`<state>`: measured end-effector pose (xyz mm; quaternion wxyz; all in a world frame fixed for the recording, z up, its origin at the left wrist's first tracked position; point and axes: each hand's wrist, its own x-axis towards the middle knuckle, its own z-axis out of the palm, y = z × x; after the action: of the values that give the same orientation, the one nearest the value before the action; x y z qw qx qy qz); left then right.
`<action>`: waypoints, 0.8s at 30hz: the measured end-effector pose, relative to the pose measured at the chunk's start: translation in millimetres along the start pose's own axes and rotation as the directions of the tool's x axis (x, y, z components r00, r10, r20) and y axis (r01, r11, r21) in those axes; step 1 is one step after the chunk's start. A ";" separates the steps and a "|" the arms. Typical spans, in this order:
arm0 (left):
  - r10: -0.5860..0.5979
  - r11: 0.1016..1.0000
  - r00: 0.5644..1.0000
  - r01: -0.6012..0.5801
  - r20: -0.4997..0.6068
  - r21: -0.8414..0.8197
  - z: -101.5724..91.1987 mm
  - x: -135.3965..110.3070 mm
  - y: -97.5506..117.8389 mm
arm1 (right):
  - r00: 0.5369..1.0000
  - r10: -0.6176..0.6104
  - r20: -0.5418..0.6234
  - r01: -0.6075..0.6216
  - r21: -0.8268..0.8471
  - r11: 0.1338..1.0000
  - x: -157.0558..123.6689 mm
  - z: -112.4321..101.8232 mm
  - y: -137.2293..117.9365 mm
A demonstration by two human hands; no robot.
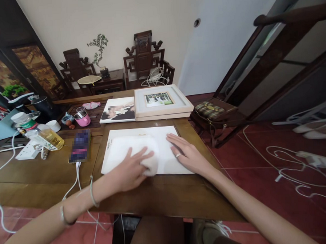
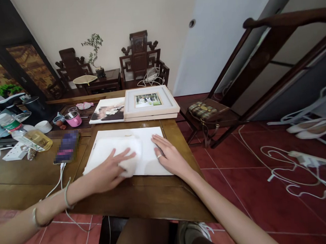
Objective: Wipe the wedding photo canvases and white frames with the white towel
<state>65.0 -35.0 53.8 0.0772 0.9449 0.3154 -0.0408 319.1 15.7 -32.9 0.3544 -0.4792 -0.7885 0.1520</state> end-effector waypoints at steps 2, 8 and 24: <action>-0.026 0.999 1.000 0.026 0.001 -0.021 -7.2 21.8 -24.4 | 1.000 -0.001 0.013 0.001 -0.005 1.000 -0.1 -0.6 0.0; -0.169 0.984 0.980 0.162 -0.104 -0.073 -14.3 47.6 -86.7 | 1.000 0.001 0.025 -0.001 -0.006 1.000 -0.5 -1.8 -0.7; 0.030 0.992 0.999 -0.031 -0.011 -0.122 2.6 -85.6 3.7 | 1.000 0.001 0.020 -0.001 -0.013 1.000 -0.4 -0.3 -0.7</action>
<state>-1.2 -88.8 62.5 0.1340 0.9434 0.3030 -0.0158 318.9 15.0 -32.4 0.3432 -0.4801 -0.7928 0.1520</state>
